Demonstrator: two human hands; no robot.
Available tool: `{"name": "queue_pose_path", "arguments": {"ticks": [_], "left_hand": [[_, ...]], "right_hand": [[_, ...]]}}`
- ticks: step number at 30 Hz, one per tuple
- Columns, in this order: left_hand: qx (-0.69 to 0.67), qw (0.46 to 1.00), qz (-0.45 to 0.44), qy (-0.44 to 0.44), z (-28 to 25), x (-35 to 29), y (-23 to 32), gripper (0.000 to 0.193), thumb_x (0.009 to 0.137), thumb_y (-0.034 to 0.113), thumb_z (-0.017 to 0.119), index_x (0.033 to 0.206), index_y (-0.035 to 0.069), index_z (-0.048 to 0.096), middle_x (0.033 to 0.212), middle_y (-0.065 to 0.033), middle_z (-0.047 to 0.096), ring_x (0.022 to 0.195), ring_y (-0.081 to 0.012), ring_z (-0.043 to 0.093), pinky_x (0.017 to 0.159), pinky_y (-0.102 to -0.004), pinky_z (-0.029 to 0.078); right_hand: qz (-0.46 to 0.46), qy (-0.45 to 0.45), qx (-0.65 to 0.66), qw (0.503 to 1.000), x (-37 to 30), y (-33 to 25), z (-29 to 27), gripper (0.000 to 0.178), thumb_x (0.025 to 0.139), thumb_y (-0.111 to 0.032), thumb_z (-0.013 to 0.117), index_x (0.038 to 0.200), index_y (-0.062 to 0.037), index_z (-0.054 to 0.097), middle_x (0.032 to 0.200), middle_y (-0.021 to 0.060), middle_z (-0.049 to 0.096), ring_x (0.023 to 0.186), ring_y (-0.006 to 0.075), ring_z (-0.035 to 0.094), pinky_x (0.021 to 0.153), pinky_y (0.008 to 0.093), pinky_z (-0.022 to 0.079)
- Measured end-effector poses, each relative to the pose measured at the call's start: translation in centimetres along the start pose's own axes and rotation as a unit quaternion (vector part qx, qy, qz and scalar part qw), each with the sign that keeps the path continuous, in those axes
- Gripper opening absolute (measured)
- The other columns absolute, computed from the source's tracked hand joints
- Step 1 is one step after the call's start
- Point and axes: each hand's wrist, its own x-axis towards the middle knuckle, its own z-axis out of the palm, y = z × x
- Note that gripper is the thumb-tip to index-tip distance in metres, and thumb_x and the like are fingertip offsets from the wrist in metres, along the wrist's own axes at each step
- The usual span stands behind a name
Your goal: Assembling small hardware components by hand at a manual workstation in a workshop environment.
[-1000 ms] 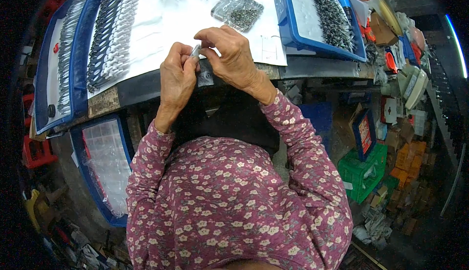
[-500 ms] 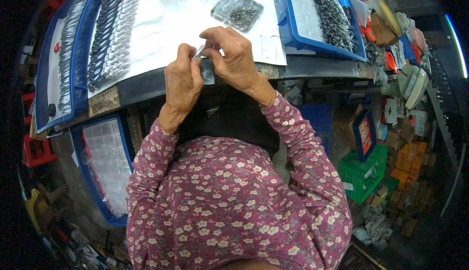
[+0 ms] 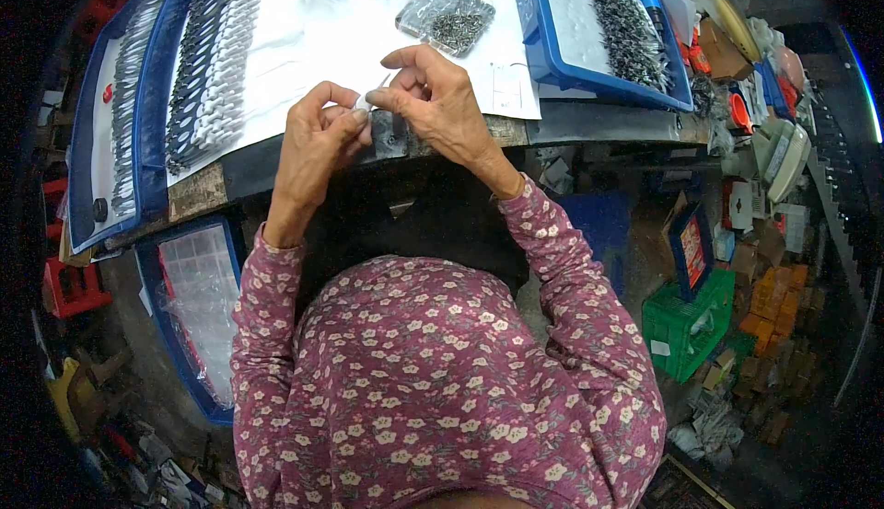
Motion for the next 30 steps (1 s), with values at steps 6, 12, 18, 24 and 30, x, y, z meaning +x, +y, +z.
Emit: {"name": "queue_pose_path", "arguments": {"ticks": [6, 12, 18, 24, 30], "left_hand": [[0.0, 0.998, -0.054, -0.029, -0.7, -1.1, 1.2, 0.007, 0.079, 0.004, 0.052, 0.084, 0.0, 0.049, 0.057, -0.0035, 0.054, 0.044, -0.0043, 0.042, 0.038, -0.0164, 0.029], [0.024, 0.997, -0.058, -0.036, -0.8, -1.3, 0.8, 0.009, 0.08, 0.008, 0.052, 0.083, 0.0, 0.049, 0.057, -0.0032, 0.053, 0.044, -0.0042, 0.042, 0.038, -0.0163, 0.029], [0.001, 0.997, -0.073, -0.024, -0.6, -1.4, 0.9, 0.016, 0.083, 0.016, 0.056, 0.08, 0.002, 0.048, 0.056, -0.0018, 0.052, 0.043, -0.0031, 0.039, 0.037, -0.016, 0.026], [-0.057, 0.992, -0.108, -0.017, -0.3, -1.2, 0.8, 0.017, 0.083, 0.017, 0.056, 0.078, 0.003, 0.048, 0.056, -0.002, 0.049, 0.041, -0.002, 0.033, 0.035, -0.016, 0.021], [-0.127, 0.979, -0.153, -0.052, -0.3, -1.3, 0.6, 0.018, 0.082, 0.021, 0.055, 0.078, 0.005, 0.049, 0.058, -0.0022, 0.047, 0.041, -0.0012, 0.029, 0.035, -0.015, 0.019]], "right_hand": [[0.135, -0.035, 0.185, 0.973, -0.7, -0.5, 0.6, 0.025, 0.086, -0.023, 0.057, 0.096, 0.0003, 0.056, 0.067, -0.0027, 0.053, 0.053, 0.0016, 0.042, 0.045, 0.0144, 0.032], [0.151, -0.05, 0.257, 0.953, -1.4, 0.3, 2.0, 0.024, 0.086, -0.022, 0.056, 0.092, 0.0005, 0.056, 0.065, -0.0035, 0.049, 0.049, 0.001, 0.038, 0.043, 0.0147, 0.029], [0.155, -0.027, 0.26, 0.953, -1.6, 0.4, 2.6, 0.022, 0.087, -0.021, 0.056, 0.09, 0.0004, 0.056, 0.063, -0.0037, 0.048, 0.049, 0.0009, 0.037, 0.043, 0.0156, 0.028], [0.131, 0.022, 0.233, 0.963, -1.8, 0.3, 2.9, 0.02, 0.087, -0.02, 0.055, 0.087, 0.0002, 0.057, 0.061, -0.0039, 0.048, 0.047, 0.0007, 0.036, 0.042, 0.0155, 0.026], [0.153, -0.048, 0.318, 0.934, -1.6, 0.0, 1.6, 0.018, 0.087, -0.017, 0.055, 0.083, 0.0007, 0.059, 0.059, -0.0037, 0.048, 0.046, 0.0009, 0.035, 0.042, 0.0156, 0.025]]}}
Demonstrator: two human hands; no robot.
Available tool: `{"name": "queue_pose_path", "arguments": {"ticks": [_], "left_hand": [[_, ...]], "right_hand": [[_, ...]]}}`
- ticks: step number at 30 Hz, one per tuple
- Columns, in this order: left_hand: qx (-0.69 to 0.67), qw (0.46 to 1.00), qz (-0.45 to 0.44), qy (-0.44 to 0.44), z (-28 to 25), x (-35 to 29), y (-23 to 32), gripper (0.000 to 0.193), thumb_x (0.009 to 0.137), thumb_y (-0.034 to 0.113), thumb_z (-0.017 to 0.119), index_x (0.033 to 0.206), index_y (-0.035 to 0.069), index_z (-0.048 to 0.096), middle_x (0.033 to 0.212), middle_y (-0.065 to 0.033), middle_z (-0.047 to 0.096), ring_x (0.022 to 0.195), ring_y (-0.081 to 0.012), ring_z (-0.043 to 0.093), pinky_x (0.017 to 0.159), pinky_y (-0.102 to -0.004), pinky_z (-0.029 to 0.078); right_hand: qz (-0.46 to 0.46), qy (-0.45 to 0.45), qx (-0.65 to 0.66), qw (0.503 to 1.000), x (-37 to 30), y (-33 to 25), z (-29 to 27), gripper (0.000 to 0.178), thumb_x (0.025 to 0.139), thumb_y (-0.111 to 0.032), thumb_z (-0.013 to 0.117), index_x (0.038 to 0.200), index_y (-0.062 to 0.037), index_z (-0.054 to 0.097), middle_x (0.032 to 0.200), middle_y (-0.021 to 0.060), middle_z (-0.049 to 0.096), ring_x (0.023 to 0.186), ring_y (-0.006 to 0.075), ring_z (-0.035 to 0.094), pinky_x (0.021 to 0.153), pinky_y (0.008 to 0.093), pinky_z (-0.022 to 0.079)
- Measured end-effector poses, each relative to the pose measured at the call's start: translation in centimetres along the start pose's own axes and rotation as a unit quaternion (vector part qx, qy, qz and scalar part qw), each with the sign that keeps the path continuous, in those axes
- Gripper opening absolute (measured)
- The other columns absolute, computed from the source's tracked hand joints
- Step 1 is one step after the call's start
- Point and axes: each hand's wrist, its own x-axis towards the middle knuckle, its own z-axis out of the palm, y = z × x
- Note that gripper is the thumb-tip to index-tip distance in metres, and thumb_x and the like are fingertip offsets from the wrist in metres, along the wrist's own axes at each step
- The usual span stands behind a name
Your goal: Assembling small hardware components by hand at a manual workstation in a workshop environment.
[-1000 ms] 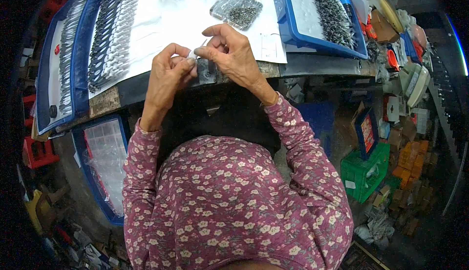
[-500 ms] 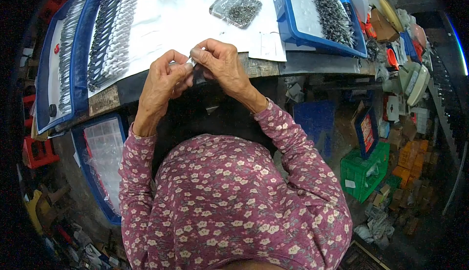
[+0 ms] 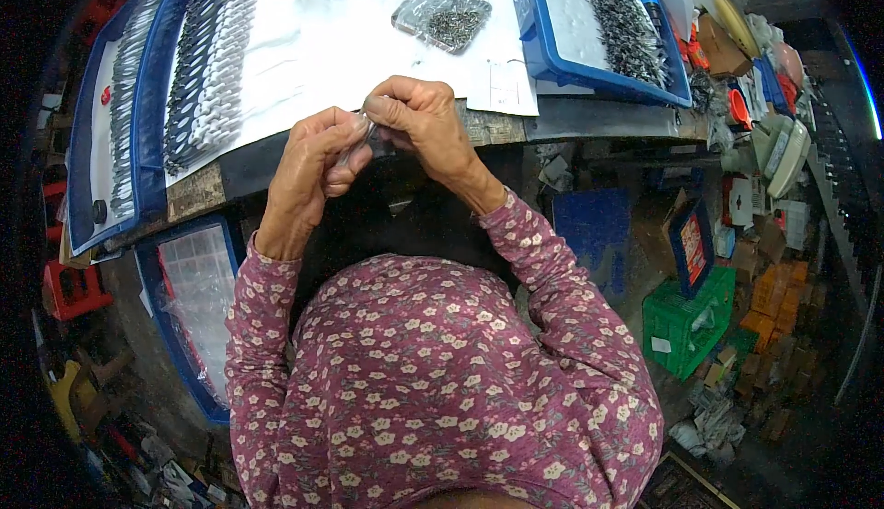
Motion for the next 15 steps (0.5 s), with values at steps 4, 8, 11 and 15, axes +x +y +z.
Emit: {"name": "queue_pose_path", "arguments": {"ticks": [4, 8, 11, 15], "left_hand": [[0.008, 1.0, 0.004, 0.003, 0.3, -0.1, 0.3, 0.019, 0.082, 0.022, 0.055, 0.077, 0.005, 0.048, 0.059, -0.0017, 0.047, 0.041, -0.0008, 0.029, 0.035, -0.0145, 0.019], [0.044, 0.999, 0.019, -0.011, -0.5, 0.1, 0.1, 0.017, 0.083, 0.022, 0.055, 0.079, 0.006, 0.049, 0.058, 0.0002, 0.047, 0.04, -0.0004, 0.031, 0.034, -0.0137, 0.019], [0.051, 0.998, 0.028, -0.023, -0.7, 0.0, 0.5, 0.014, 0.083, 0.018, 0.054, 0.082, 0.006, 0.048, 0.059, 0.0, 0.048, 0.041, -0.0006, 0.032, 0.035, -0.0138, 0.02], [0.07, 0.995, 0.049, -0.046, -1.5, -0.6, 1.6, 0.009, 0.083, 0.012, 0.05, 0.086, 0.005, 0.045, 0.062, -0.0021, 0.05, 0.043, -0.0018, 0.034, 0.037, -0.0147, 0.023]], "right_hand": [[-0.076, 0.052, -0.029, 0.995, -0.3, 0.6, 0.4, 0.017, 0.086, -0.016, 0.056, 0.082, 0.0007, 0.06, 0.058, -0.0035, 0.048, 0.045, 0.0013, 0.036, 0.041, 0.0157, 0.025], [-0.043, 0.028, -0.017, 0.999, 0.0, 0.5, 0.2, 0.017, 0.086, -0.015, 0.056, 0.083, 0.001, 0.06, 0.057, -0.0036, 0.048, 0.045, 0.0014, 0.036, 0.041, 0.0156, 0.025], [-0.055, 0.025, -0.043, 0.997, 0.2, 0.5, 0.1, 0.018, 0.086, -0.016, 0.056, 0.085, 0.0007, 0.06, 0.058, -0.0037, 0.047, 0.046, 0.0015, 0.037, 0.042, 0.0152, 0.026], [-0.037, 0.01, -0.078, 0.996, 0.7, -1.0, 1.0, 0.016, 0.086, -0.015, 0.054, 0.089, -0.0006, 0.061, 0.056, -0.0048, 0.046, 0.046, 0.0017, 0.037, 0.042, 0.0153, 0.026]]}}
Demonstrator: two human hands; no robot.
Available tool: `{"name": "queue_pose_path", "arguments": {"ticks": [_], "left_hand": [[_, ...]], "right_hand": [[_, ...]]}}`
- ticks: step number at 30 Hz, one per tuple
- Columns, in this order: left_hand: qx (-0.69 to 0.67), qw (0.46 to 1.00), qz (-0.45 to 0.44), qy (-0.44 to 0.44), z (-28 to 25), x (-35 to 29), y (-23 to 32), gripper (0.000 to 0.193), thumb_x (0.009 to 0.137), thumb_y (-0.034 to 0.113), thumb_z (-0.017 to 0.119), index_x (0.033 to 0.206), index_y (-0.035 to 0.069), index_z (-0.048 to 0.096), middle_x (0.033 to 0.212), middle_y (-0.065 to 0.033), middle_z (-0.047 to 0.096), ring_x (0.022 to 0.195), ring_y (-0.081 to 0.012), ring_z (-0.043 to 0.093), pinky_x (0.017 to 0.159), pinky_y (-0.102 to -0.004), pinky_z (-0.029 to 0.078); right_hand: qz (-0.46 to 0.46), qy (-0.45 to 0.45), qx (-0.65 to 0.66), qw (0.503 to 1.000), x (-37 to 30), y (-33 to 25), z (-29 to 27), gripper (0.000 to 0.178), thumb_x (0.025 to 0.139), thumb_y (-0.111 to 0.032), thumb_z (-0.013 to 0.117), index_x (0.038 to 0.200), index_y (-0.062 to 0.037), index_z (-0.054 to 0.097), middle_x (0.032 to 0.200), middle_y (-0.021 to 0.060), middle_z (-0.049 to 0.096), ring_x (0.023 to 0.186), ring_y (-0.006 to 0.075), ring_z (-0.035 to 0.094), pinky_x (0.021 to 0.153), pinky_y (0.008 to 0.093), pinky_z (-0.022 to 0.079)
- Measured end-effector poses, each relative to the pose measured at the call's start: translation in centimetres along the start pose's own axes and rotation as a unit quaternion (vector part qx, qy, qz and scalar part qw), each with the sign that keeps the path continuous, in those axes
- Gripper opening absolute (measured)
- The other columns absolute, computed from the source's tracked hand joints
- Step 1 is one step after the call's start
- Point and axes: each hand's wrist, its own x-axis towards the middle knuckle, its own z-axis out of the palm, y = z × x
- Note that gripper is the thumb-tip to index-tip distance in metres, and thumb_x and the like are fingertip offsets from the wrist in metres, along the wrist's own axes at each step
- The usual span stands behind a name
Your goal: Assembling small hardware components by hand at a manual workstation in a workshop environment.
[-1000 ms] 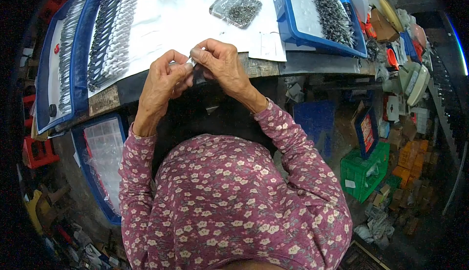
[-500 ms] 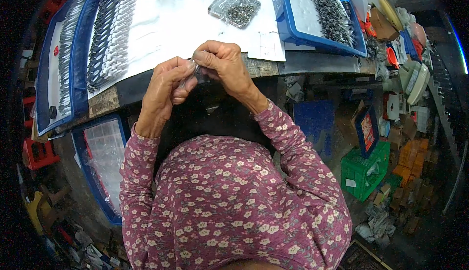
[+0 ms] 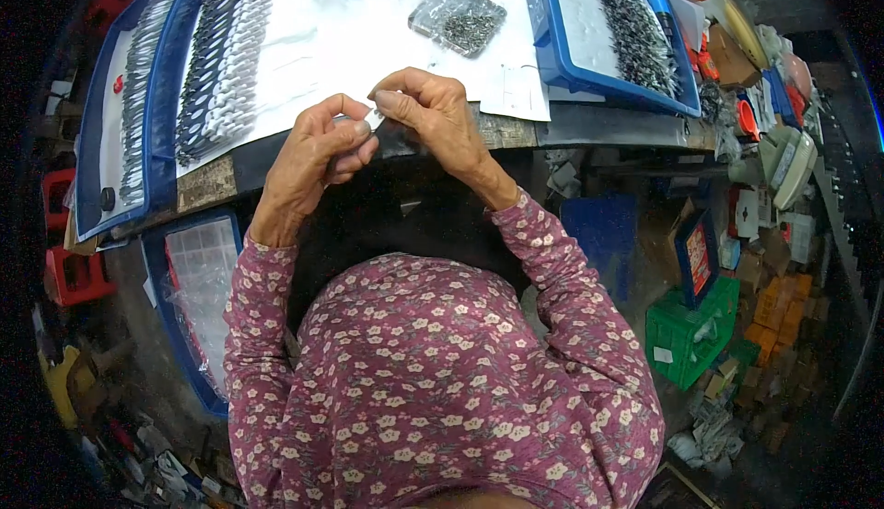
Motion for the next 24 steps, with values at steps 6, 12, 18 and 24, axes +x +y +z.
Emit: {"name": "queue_pose_path", "arguments": {"ticks": [6, 12, 18, 24], "left_hand": [[0.011, 1.0, -0.006, 0.021, -1.7, -1.8, 1.6, 0.012, 0.082, 0.017, 0.054, 0.087, 0.008, 0.049, 0.063, 0.0001, 0.054, 0.045, -0.0006, 0.041, 0.037, -0.0121, 0.027], [0.03, 0.999, 0.013, 0.012, -3.0, -4.8, 4.0, 0.017, 0.082, 0.016, 0.053, 0.093, 0.005, 0.049, 0.061, -0.0021, 0.054, 0.044, -0.0023, 0.037, 0.038, -0.0154, 0.024], [0.13, 0.987, 0.089, -0.032, -4.4, -5.9, 5.6, 0.017, 0.082, 0.014, 0.051, 0.096, 0.004, 0.049, 0.06, -0.0009, 0.053, 0.046, -0.0017, 0.039, 0.041, -0.0144, 0.028], [0.408, 0.842, 0.303, 0.183, -4.0, -6.1, 7.3, 0.026, 0.08, 0.005, 0.047, 0.106, 0.001, 0.049, 0.071, -0.0093, 0.059, 0.063, -0.0206, 0.058, 0.058, -0.0287, 0.045]], "right_hand": [[-0.198, -0.081, -0.342, 0.915, 0.4, -4.1, 1.9, 0.019, 0.074, 0.0, 0.057, 0.092, -0.0026, 0.06, 0.09, 0.0075, 0.054, 0.08, 0.017, 0.053, 0.066, 0.0276, 0.042], [-0.382, -0.114, -0.474, 0.785, 0.6, -6.9, 4.8, 0.03, 0.063, 0.002, 0.063, 0.092, -0.0056, 0.061, 0.087, 0.0065, 0.054, 0.081, 0.0233, 0.051, 0.066, 0.0304, 0.043], [-0.401, -0.166, -0.511, 0.742, 1.4, -7.9, 6.7, 0.032, 0.066, -0.002, 0.061, 0.097, -0.0044, 0.055, 0.079, 0.0053, 0.046, 0.073, 0.021, 0.049, 0.057, 0.0299, 0.042], [-0.42, -0.15, -0.523, 0.726, 4.0, -9.6, 7.7, 0.019, 0.066, -0.002, 0.064, 0.081, -0.0025, 0.053, 0.079, 0.0092, 0.05, 0.069, 0.0259, 0.052, 0.057, 0.0335, 0.043]]}}
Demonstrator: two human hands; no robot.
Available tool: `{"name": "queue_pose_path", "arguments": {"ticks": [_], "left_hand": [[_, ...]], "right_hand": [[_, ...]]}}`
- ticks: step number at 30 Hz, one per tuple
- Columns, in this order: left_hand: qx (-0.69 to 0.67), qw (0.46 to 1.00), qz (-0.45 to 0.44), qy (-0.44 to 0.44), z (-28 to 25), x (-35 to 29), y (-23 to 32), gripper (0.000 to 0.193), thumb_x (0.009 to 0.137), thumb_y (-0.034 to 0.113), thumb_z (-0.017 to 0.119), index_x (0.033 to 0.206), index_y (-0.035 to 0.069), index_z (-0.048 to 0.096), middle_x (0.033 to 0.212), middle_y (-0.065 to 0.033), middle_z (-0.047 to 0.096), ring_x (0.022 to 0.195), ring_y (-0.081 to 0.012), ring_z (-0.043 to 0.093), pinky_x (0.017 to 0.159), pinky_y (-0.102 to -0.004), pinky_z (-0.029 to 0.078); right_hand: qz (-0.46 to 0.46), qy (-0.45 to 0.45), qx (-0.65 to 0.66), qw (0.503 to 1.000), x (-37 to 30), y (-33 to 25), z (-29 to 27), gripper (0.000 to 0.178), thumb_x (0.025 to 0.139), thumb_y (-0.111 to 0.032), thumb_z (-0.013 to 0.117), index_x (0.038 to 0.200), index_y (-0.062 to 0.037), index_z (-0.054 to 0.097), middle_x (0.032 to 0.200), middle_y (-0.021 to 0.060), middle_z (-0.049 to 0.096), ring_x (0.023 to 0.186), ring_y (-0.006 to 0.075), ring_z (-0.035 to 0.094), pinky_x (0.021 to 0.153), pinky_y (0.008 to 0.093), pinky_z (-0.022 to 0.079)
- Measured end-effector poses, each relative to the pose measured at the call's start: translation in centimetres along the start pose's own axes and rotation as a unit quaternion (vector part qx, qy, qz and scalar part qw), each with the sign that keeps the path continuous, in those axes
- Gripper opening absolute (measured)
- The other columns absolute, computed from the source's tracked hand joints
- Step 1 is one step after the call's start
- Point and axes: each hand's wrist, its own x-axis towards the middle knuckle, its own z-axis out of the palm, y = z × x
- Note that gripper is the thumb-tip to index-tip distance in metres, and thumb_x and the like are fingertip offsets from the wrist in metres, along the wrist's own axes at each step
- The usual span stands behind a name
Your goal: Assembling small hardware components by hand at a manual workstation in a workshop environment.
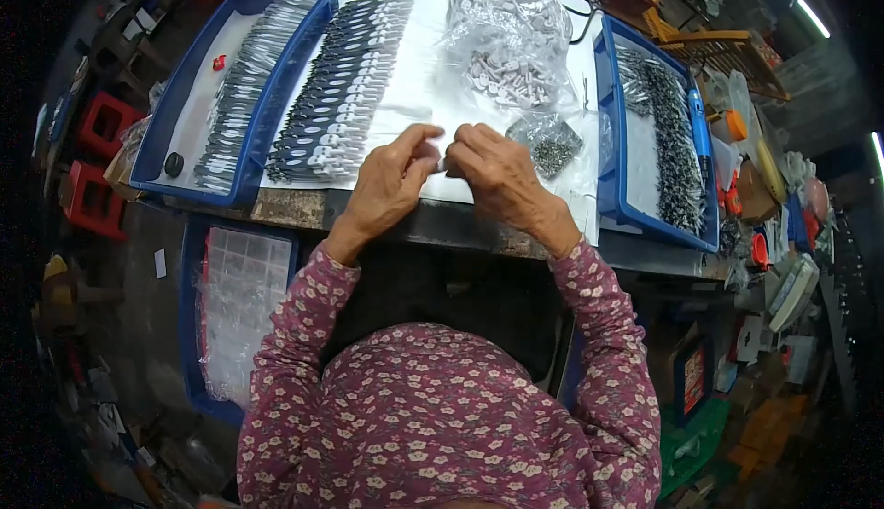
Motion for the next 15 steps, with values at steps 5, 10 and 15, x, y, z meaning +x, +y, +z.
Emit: {"name": "queue_pose_path", "arguments": {"ticks": [5, 10, 15], "left_hand": [[0.132, 0.962, 0.131, 0.198, -0.7, -0.6, 0.2, 0.034, 0.07, -0.009, 0.051, 0.104, -0.004, 0.05, 0.094, -0.0192, 0.055, 0.086, -0.0327, 0.056, 0.075, -0.0369, 0.044], [0.093, 0.989, 0.051, 0.102, 0.4, -3.3, -3.5, 0.035, 0.068, -0.009, 0.048, 0.103, -0.004, 0.05, 0.092, -0.0172, 0.054, 0.085, -0.0313, 0.053, 0.076, -0.0362, 0.043], [0.128, 0.986, 0.052, 0.095, -0.2, -3.6, -4.7, 0.034, 0.07, -0.008, 0.05, 0.104, -0.003, 0.051, 0.093, -0.0182, 0.055, 0.087, -0.034, 0.053, 0.077, -0.039, 0.042]], "right_hand": [[0.036, 0.095, -0.015, 0.995, 4.2, 3.0, 1.1, 0.014, 0.069, 0.0, 0.062, 0.075, -0.0015, 0.05, 0.072, 0.0102, 0.047, 0.064, 0.0273, 0.051, 0.055, 0.0347, 0.04], [0.047, 0.125, -0.039, 0.99, 10.0, 5.7, 4.7, 0.012, 0.069, -0.004, 0.064, 0.074, -0.0022, 0.053, 0.072, 0.0099, 0.049, 0.063, 0.0272, 0.051, 0.055, 0.0344, 0.04], [0.055, 0.12, -0.073, 0.989, 15.1, 6.9, 9.4, 0.012, 0.071, -0.011, 0.064, 0.074, -0.0027, 0.056, 0.073, 0.0087, 0.051, 0.067, 0.0256, 0.053, 0.058, 0.0342, 0.042]]}}
